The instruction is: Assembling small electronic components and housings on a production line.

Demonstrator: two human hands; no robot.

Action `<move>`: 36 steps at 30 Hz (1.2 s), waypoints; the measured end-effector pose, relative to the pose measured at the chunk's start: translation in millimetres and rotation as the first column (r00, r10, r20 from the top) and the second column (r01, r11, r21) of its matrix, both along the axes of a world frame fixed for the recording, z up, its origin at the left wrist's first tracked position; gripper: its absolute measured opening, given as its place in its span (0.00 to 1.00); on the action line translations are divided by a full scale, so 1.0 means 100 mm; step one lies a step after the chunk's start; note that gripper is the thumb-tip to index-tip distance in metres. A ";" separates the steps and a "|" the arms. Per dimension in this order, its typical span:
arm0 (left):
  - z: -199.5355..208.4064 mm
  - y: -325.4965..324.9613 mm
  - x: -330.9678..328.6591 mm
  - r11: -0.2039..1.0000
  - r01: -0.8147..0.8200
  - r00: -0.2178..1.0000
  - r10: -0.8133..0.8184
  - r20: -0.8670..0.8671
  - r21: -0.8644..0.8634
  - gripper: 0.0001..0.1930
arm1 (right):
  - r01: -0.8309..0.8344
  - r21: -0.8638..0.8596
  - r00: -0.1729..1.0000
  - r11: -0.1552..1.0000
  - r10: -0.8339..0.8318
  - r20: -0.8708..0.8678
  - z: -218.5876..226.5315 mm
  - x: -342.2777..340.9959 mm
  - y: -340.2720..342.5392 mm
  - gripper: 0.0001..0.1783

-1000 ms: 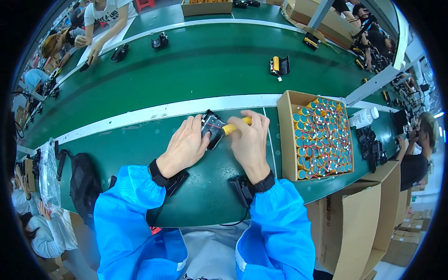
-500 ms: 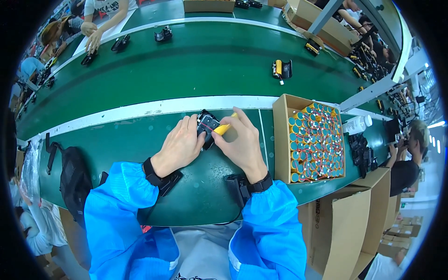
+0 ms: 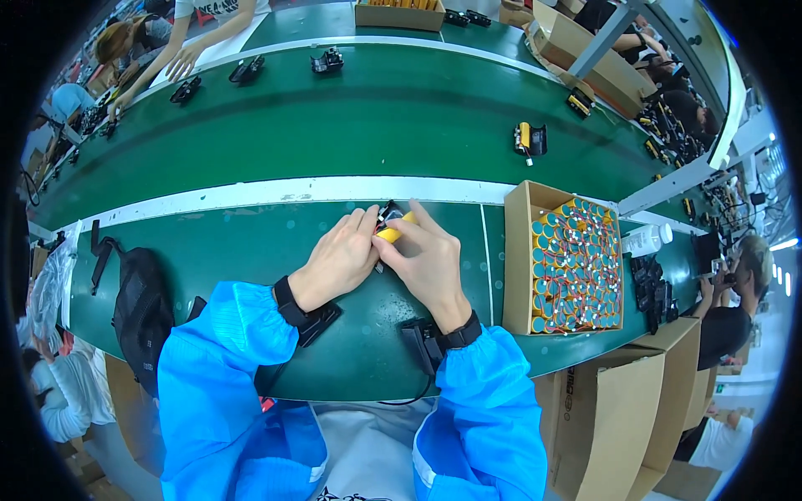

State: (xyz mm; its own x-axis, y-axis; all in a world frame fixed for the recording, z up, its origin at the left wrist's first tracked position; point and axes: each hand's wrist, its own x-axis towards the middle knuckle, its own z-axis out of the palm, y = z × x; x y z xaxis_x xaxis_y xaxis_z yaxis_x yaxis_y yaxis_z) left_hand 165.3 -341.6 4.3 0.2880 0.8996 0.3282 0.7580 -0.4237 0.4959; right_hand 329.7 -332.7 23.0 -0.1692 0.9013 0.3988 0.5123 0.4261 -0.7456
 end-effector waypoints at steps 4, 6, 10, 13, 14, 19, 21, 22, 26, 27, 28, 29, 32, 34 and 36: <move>0.06 -0.02 -0.03 0.999 0.018 1.000 -0.018 0.005 -0.046 0.28 | 0.026 -0.067 1.000 0.997 -0.026 -0.006 -0.06 0.00 -0.02 0.18; 0.10 -0.03 -0.06 0.997 0.020 1.000 -0.019 0.010 -0.070 0.29 | 0.016 -0.010 0.998 1.000 -0.015 0.069 -0.07 -0.02 -0.04 0.19; 0.20 -0.06 -0.14 0.988 0.090 0.995 -0.085 0.053 -0.123 0.30 | 0.017 0.057 0.982 0.998 -0.028 0.187 -0.01 -0.05 -0.04 0.18; 0.29 -0.11 -0.18 0.980 0.124 0.975 -0.091 0.201 -0.158 0.26 | 0.013 0.151 0.953 0.988 -0.058 0.299 0.01 -0.07 -0.04 0.18; 0.28 -0.11 -0.17 0.979 0.126 0.976 -0.093 0.199 -0.160 0.26 | 0.005 0.197 0.932 0.980 -0.076 0.354 0.02 -0.07 -0.04 0.18; 0.20 -0.13 -0.19 0.993 0.117 0.980 -0.112 0.163 -0.024 0.21 | 0.011 0.132 0.977 0.991 -0.039 0.208 0.05 -0.06 -0.06 0.22; 0.19 -0.13 -0.22 0.989 0.130 0.987 -0.123 0.103 -0.065 0.19 | -0.010 0.085 0.994 0.996 0.001 0.109 0.00 -0.09 -0.07 0.28; 0.19 -0.14 -0.24 0.990 0.127 0.988 -0.120 0.101 -0.066 0.19 | -0.025 0.062 0.998 0.998 0.021 0.056 -0.02 -0.11 -0.08 0.30; 0.22 -0.16 -0.26 0.989 0.132 0.990 -0.128 0.055 -0.073 0.18 | -0.068 0.060 0.988 0.996 0.059 0.143 -0.04 -0.10 -0.04 0.34; 0.21 -0.16 -0.26 0.989 0.137 0.990 -0.134 0.046 -0.059 0.18 | -0.069 0.060 0.988 0.996 0.059 0.145 -0.03 -0.10 -0.04 0.34; 0.21 -0.15 -0.26 0.989 0.142 0.989 -0.140 0.038 -0.045 0.18 | -0.075 0.079 0.984 0.994 0.061 0.167 0.01 -0.10 -0.05 0.33; 0.20 -0.15 -0.25 0.989 0.147 0.989 -0.146 0.029 -0.031 0.19 | -0.082 0.099 0.980 0.992 0.062 0.190 0.04 -0.10 -0.05 0.33; 0.20 -0.18 -0.26 0.991 0.135 0.991 -0.135 0.009 -0.017 0.19 | -0.102 0.135 0.966 0.986 0.066 0.250 0.04 -0.09 -0.05 0.33; 0.21 -0.18 -0.26 0.991 0.135 0.991 -0.135 0.004 -0.006 0.19 | -0.106 0.176 0.940 0.979 0.041 0.340 0.04 -0.04 -0.03 0.33; 0.21 -0.18 -0.27 0.989 0.146 0.989 -0.146 -0.022 -0.015 0.23 | -0.084 0.111 0.967 0.990 0.054 0.250 0.01 -0.05 -0.02 0.33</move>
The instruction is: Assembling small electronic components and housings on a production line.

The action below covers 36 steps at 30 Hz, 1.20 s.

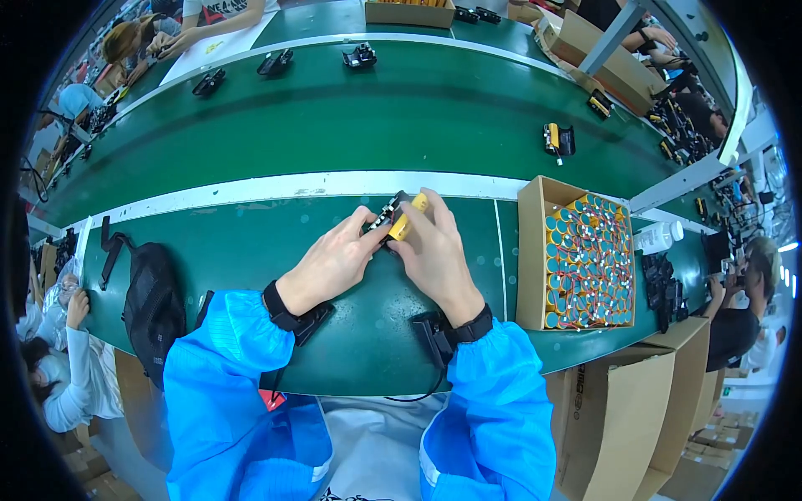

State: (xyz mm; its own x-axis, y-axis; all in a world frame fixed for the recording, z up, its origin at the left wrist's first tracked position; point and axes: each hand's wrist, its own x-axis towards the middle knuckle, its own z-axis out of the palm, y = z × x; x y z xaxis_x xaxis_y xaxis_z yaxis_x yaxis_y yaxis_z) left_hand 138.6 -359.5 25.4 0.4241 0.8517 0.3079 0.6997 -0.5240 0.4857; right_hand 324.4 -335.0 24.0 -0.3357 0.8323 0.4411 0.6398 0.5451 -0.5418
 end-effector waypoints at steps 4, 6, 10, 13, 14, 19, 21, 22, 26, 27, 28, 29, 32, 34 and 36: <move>0.03 0.01 -0.06 0.998 0.023 1.000 -0.022 0.002 -0.065 0.25 | 0.023 -0.146 0.980 0.989 -0.051 -0.192 -0.04 -0.07 -0.02 0.32; 0.05 0.02 -0.09 0.995 0.032 0.999 -0.031 0.010 -0.097 0.25 | 0.057 -0.134 0.973 0.989 -0.085 -0.213 -0.06 -0.11 -0.03 0.31; 0.12 0.07 -0.11 0.997 0.041 0.985 -0.029 0.171 -0.070 0.24 | 0.080 0.012 0.995 0.997 -0.079 -0.066 -0.01 -0.12 -0.02 0.32; 0.31 0.12 -0.12 0.986 0.013 1.000 -0.009 0.021 -0.166 0.26 | 0.098 0.060 0.993 0.993 -0.093 -0.073 0.00 -0.15 -0.02 0.31; 0.34 0.13 -0.12 0.986 0.023 1.000 -0.021 0.013 -0.164 0.26 | 0.108 0.086 0.992 0.990 -0.101 -0.078 0.02 -0.15 -0.01 0.31; 0.31 0.33 -0.08 0.967 0.002 0.987 0.040 0.158 -0.255 0.25 | 0.128 -0.069 0.989 0.989 -0.132 -0.064 0.09 -0.19 0.03 0.30; 0.27 0.50 -0.04 0.888 -0.107 0.970 0.192 0.149 -0.446 0.27 | 0.122 -0.099 0.991 0.988 -0.127 -0.050 0.08 -0.21 0.06 0.29; 0.23 0.56 -0.03 0.889 -0.108 0.971 0.189 0.143 -0.445 0.27 | 0.115 -0.114 0.992 0.987 -0.120 -0.041 0.10 -0.20 0.06 0.29; 0.12 0.76 -0.04 0.773 -0.036 0.984 0.139 0.113 -0.634 0.27 | 0.131 -0.127 0.991 0.983 -0.133 -0.007 0.12 -0.22 0.05 0.30; 0.14 0.79 -0.02 0.745 -0.055 0.979 0.171 0.110 -0.665 0.27 | 0.141 -0.127 0.990 0.982 -0.143 -0.012 0.11 -0.21 0.06 0.30; 0.16 0.81 -0.01 0.716 -0.073 0.974 0.202 0.106 -0.694 0.27 | 0.131 -0.119 0.991 0.984 -0.134 -0.018 0.11 -0.20 0.07 0.30; 0.17 0.83 0.00 0.686 -0.090 0.967 0.232 0.100 -0.722 0.28 | 0.122 -0.109 0.992 0.987 -0.126 -0.025 0.11 -0.19 0.07 0.30; 0.10 0.89 -0.05 0.744 -0.046 0.984 0.150 0.100 -0.667 0.26 | 0.124 -0.078 0.991 0.989 -0.126 -0.033 0.13 -0.18 0.08 0.30; 0.12 0.90 -0.02 0.773 0.003 0.992 0.079 0.101 -0.634 0.25 | 0.146 -0.049 0.989 0.988 -0.147 -0.020 0.08 -0.14 0.10 0.30; 0.22 0.77 -0.06 0.677 0.127 0.913 0.207 0.353 -0.725 0.20 | 0.161 -0.050 0.986 0.986 -0.163 -0.030 0.05 -0.17 0.12 0.30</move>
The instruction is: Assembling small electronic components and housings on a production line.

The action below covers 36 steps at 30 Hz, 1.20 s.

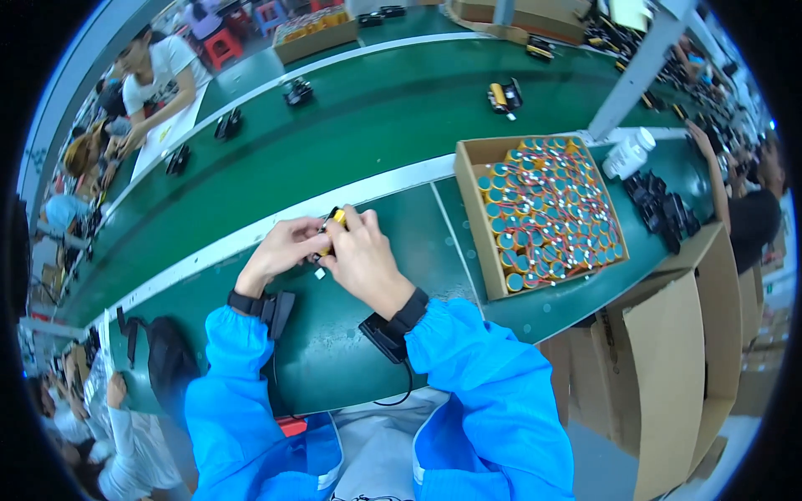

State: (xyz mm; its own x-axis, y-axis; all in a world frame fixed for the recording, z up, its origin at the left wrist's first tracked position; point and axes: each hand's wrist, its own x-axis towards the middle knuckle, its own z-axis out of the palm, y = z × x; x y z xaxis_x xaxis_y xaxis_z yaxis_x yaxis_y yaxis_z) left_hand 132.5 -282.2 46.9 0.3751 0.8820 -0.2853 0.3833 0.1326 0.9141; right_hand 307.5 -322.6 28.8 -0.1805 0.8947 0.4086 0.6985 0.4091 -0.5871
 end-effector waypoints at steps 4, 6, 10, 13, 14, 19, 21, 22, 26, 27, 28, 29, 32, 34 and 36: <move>0.00 0.12 -0.03 0.996 -0.044 0.999 0.041 -0.031 -0.079 0.17 | -0.013 -0.027 1.000 1.000 0.013 0.006 -0.01 0.00 0.03 0.30; 0.03 0.11 -0.01 0.998 -0.035 0.997 0.030 -0.078 -0.054 0.16 | -0.027 -0.061 0.999 0.998 0.028 0.029 0.00 -0.01 0.04 0.31; 0.07 0.16 0.03 0.999 -0.036 0.984 0.033 -0.174 -0.014 0.16 | -0.048 -0.065 0.999 0.997 0.048 -0.006 0.02 0.01 0.04 0.28; 0.04 0.21 0.06 0.999 -0.034 0.979 0.031 -0.201 -0.014 0.16 | -0.115 -0.014 0.989 0.993 0.113 -0.090 0.13 0.16 -0.01 0.26; 0.00 0.20 0.08 0.999 -0.040 0.976 0.042 -0.212 0.014 0.15 | -0.150 0.011 0.980 0.989 0.150 -0.128 0.19 0.26 -0.03 0.24; -0.09 0.04 -0.03 0.982 -0.138 0.971 0.160 -0.177 0.127 0.16 | 0.004 0.000 0.963 1.000 -0.004 0.270 1.06 1.18 -0.01 0.07; -0.08 0.01 -0.04 0.972 -0.174 0.971 0.197 -0.138 0.160 0.16 | 0.140 0.095 0.953 0.986 -0.160 0.256 1.11 1.64 0.22 0.10; -0.08 0.00 -0.01 0.976 -0.135 0.975 0.162 -0.153 0.173 0.18 | 0.200 0.135 0.928 0.970 -0.232 0.293 1.10 1.90 0.35 0.10; 0.04 -0.09 0.12 0.960 -0.015 0.949 0.102 -0.298 0.280 0.23 | 0.094 0.159 0.902 0.983 -0.152 0.405 0.90 2.51 0.69 0.10; 0.09 -0.14 0.12 0.940 0.057 0.906 0.093 -0.413 0.336 0.25 | 0.057 0.165 0.912 0.985 -0.118 0.394 0.84 2.53 0.77 0.10; 0.09 -0.17 0.13 0.939 0.026 0.901 0.126 -0.414 0.343 0.25 | 0.081 0.120 0.923 0.989 -0.120 0.365 0.81 2.54 0.79 0.09; 0.05 -0.17 0.13 0.926 0.035 0.897 0.137 -0.420 0.376 0.25 | 0.105 0.073 0.933 0.992 -0.123 0.338 0.78 2.57 0.80 0.09; -0.01 -0.16 0.11 0.897 0.047 0.888 0.164 -0.429 0.439 0.25 | 0.124 0.071 0.974 0.990 -0.135 0.180 0.74 2.72 0.81 0.07; 0.02 -0.13 0.07 0.919 0.009 0.908 0.158 -0.389 0.395 0.24 | 0.140 -0.055 0.988 0.989 -0.143 -0.056 0.77 2.81 0.80 0.07; 0.04 -0.05 0.04 0.927 -0.028 0.915 0.174 -0.365 0.373 0.23 | 0.165 -0.122 0.922 0.979 -0.197 -0.333 0.92 2.80 0.73 0.08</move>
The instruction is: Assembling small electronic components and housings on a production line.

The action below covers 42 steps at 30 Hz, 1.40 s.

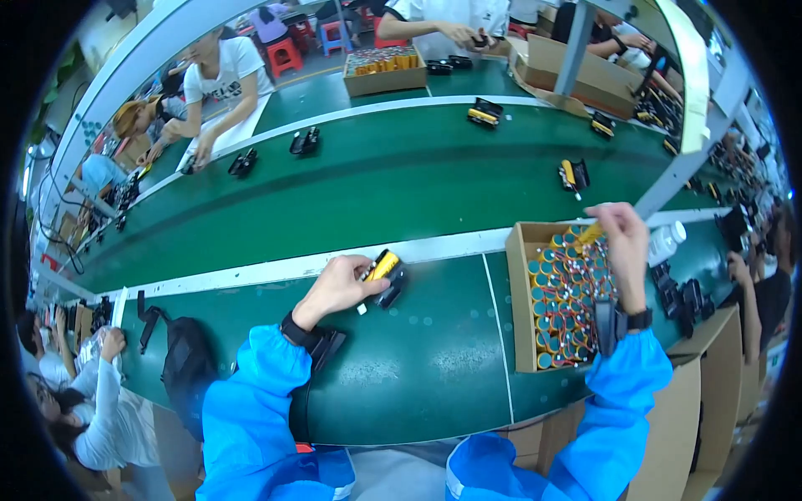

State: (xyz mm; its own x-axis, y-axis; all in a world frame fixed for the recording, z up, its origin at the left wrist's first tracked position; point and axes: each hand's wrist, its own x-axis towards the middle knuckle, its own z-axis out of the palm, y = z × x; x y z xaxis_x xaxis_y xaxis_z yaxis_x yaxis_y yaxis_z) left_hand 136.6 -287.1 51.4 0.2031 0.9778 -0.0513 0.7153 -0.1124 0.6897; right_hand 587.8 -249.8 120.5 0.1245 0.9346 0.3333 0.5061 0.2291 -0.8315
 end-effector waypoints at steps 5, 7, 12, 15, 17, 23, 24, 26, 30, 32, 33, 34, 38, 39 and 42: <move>0.05 0.65 -0.19 0.985 -0.175 0.982 0.175 0.072 -0.002 0.23 | 0.132 0.454 0.986 0.881 -0.070 -0.151 0.50 -0.94 -0.51 0.07; -0.02 0.95 -0.28 0.975 -0.222 0.973 0.219 0.076 0.025 0.24 | -0.030 0.666 0.903 0.746 0.306 -0.302 0.44 -1.40 -0.65 0.06; -0.17 1.66 -0.32 0.991 -0.110 0.994 0.111 -0.009 0.082 0.24 | -0.312 -0.144 0.624 0.939 0.088 -0.776 -0.75 -2.56 -0.99 0.07; -0.24 2.06 -0.78 0.955 -0.204 0.978 0.186 0.097 0.217 0.23 | -0.471 -0.227 0.620 0.852 0.137 -0.773 -1.05 -2.77 -1.03 0.09; -0.33 2.32 -0.97 0.820 -0.440 0.869 0.491 -0.055 0.366 0.19 | -0.517 -0.229 0.601 0.825 0.160 -0.783 -1.09 -2.75 -0.92 0.09; -0.47 2.61 -1.25 0.772 -0.520 0.667 0.635 -0.391 0.366 0.14 | -0.526 -0.214 0.598 0.823 0.179 -0.782 -1.17 -2.79 -0.86 0.10; -0.46 2.57 -1.18 0.786 -0.456 0.670 0.612 -0.420 0.417 0.12 | -0.522 -0.225 0.597 0.823 0.163 -0.785 -1.17 -2.78 -0.87 0.10; -0.42 2.45 -1.09 0.799 -0.322 0.662 0.573 -0.482 0.508 0.10 | -0.521 -0.248 0.591 0.817 0.135 -0.795 -1.16 -2.76 -0.91 0.09; -0.22 2.10 -1.10 0.806 -0.248 0.740 0.516 -0.431 0.538 0.07 | -0.532 -0.262 0.605 0.805 0.145 -0.783 -1.10 -2.75 -0.91 0.10; -0.18 1.80 -1.13 0.797 -0.175 0.779 0.471 -0.414 0.578 0.06 | -0.544 -0.241 0.598 0.804 0.170 -0.783 -1.11 -2.75 -0.90 0.10; -0.16 1.60 -1.13 0.778 -0.102 0.818 0.421 -0.393 0.619 0.06 | -0.553 -0.218 0.595 0.804 0.197 -0.779 -1.11 -2.76 -0.89 0.11; -0.11 1.39 -1.11 0.750 -0.032 0.853 0.365 -0.373 0.661 0.06 | -0.559 -0.195 0.594 0.806 0.225 -0.773 -1.09 -2.75 -0.85 0.11; 0.10 0.20 -0.55 0.796 0.182 0.861 0.155 -0.484 0.578 0.07 | -0.571 -0.208 0.553 0.795 0.185 -0.812 -1.14 -2.64 -0.89 0.12; 0.21 -0.06 -0.44 0.811 0.216 0.865 0.100 -0.491 0.544 0.07 | -0.570 -0.216 0.556 0.793 0.179 -0.812 -1.11 -2.63 -0.88 0.12; 0.28 -0.63 -0.12 0.831 0.277 0.886 -0.027 -0.463 0.482 0.07 | -0.611 -0.135 0.453 0.780 0.205 -0.868 -1.00 -2.58 -0.81 0.11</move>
